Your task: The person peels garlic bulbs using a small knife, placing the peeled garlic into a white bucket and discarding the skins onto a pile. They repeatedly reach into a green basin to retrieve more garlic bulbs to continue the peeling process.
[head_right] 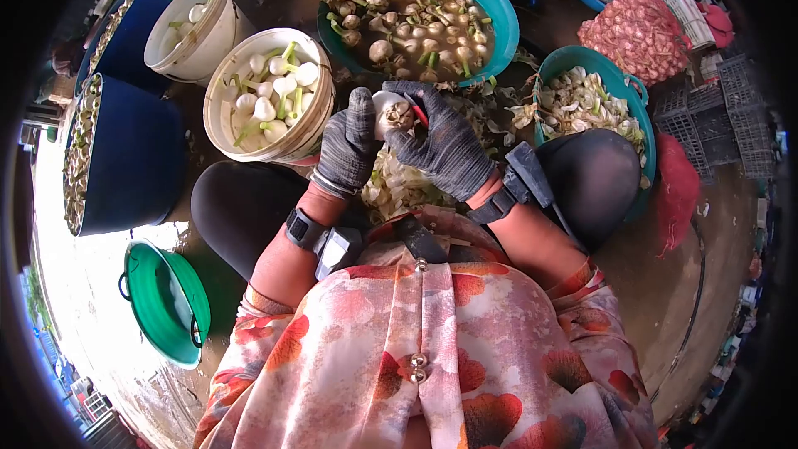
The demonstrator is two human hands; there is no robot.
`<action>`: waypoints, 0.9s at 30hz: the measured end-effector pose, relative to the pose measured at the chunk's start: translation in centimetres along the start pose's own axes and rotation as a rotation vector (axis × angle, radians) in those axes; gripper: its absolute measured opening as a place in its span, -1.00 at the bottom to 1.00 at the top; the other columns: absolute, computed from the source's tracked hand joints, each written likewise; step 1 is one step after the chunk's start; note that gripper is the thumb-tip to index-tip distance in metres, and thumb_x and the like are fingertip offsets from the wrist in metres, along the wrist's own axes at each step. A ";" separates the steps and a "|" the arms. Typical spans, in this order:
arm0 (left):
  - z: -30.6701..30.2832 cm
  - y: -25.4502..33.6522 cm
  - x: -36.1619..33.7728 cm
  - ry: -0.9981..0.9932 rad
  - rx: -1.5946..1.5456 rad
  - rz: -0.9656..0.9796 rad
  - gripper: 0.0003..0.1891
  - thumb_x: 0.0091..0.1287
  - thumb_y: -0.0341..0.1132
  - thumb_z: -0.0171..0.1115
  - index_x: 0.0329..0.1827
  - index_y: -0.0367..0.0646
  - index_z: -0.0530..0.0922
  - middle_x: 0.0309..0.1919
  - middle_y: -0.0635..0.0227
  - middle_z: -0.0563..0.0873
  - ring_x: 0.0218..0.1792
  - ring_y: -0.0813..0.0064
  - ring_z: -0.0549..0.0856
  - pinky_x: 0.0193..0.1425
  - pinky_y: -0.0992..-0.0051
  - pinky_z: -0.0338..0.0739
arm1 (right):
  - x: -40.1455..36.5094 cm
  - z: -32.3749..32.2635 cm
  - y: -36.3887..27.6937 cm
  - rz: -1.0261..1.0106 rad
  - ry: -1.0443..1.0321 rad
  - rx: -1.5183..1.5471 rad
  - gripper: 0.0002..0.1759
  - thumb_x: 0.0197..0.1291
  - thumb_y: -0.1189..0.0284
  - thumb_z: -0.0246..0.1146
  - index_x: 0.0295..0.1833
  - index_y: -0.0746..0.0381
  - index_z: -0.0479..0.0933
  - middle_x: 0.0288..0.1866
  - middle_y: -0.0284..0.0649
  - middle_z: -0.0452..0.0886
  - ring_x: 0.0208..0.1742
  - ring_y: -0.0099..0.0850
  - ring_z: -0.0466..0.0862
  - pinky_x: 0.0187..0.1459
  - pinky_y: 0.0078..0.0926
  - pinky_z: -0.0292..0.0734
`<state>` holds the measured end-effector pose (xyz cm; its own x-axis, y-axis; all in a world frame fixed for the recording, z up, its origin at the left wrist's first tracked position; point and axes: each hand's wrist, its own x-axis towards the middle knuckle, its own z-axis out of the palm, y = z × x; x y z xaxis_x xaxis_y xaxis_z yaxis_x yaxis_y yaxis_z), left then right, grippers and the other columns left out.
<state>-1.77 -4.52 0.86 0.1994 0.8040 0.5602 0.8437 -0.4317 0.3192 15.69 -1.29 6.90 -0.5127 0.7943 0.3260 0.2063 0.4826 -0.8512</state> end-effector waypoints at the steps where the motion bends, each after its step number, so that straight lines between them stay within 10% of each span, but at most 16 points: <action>1: 0.6 0.0 0.3 0.105 0.010 0.039 -0.39 0.21 -0.32 0.27 0.33 -0.34 0.35 -0.14 -0.03 0.66 -0.32 0.06 0.65 -0.26 0.21 0.55 | 0.0 -0.2 -0.2 0.067 0.017 0.080 -0.45 0.22 0.33 0.34 0.28 0.24 0.41 0.19 -0.14 0.58 0.21 -0.32 0.58 0.27 -0.36 0.43; 4: 1.3 0.2 1.2 0.224 0.071 0.124 -0.55 0.24 -0.22 0.31 0.11 -0.30 0.48 -0.21 0.06 0.63 -0.33 0.09 0.62 -0.26 0.20 0.54 | -0.1 -0.8 -0.7 0.101 0.061 0.112 -0.51 0.32 0.22 0.28 0.24 0.26 0.44 0.12 -0.15 0.61 0.13 -0.36 0.60 0.23 -0.39 0.43; 5: 0.4 0.6 1.8 0.137 -0.747 -0.426 -0.63 0.40 -0.15 0.14 0.04 -0.30 0.51 -0.27 0.08 0.65 -0.38 0.19 0.62 -0.31 0.26 0.53 | -0.2 -0.9 -0.8 0.159 0.087 0.201 -0.51 0.32 0.21 0.28 0.23 0.27 0.45 0.11 -0.17 0.61 0.13 -0.38 0.59 0.23 -0.39 0.43; 7: -0.3 0.6 2.2 0.057 -1.911 -0.673 -0.43 0.58 0.10 -0.18 -0.22 -0.26 0.57 -0.31 0.24 0.66 -0.31 0.46 0.62 -0.19 0.38 0.53 | -0.4 -1.3 -1.0 0.213 0.120 0.281 -0.52 0.33 0.20 0.28 0.21 0.28 0.46 0.09 -0.18 0.62 0.12 -0.40 0.59 0.22 -0.40 0.43; 11: -2.9 4.1 3.2 -0.128 -1.590 -0.608 -0.39 0.50 -0.05 0.08 0.52 -0.14 0.23 0.29 0.32 0.50 0.17 0.53 0.52 0.23 0.48 0.45 | -0.7 -1.4 -1.3 0.263 0.177 0.246 -0.50 0.33 0.23 0.30 0.25 0.29 0.46 0.12 -0.18 0.61 0.12 -0.39 0.59 0.21 -0.40 0.44; 22: -1.8 3.3 2.9 -0.064 -1.482 -0.772 -0.35 0.36 -0.17 0.34 0.43 -0.24 0.32 0.21 0.27 0.57 0.21 0.50 0.53 0.29 0.46 0.46 | 1.8 -4.4 -1.6 0.216 -0.012 -0.214 -0.55 0.23 0.31 0.38 0.21 0.20 0.56 -0.02 -0.13 0.69 -0.03 -0.32 0.70 0.02 -0.40 0.57; 27: -0.1 1.8 2.5 -0.100 -1.137 -0.674 -0.39 0.29 -0.32 0.40 0.38 -0.24 0.37 0.21 0.26 0.56 0.24 0.49 0.50 0.35 0.44 0.39 | 3.3 -4.1 1.1 0.024 -0.075 -0.370 -0.77 0.20 0.33 0.38 -0.20 0.25 0.56 -0.26 -0.08 0.65 -0.29 -0.17 0.67 -0.19 -0.33 0.58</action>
<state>0.21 -3.37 2.91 -0.0141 0.9999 -0.0023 -0.0841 0.0011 0.9965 17.64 3.36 8.73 -0.5612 0.7841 0.2650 0.4991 0.5760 -0.6474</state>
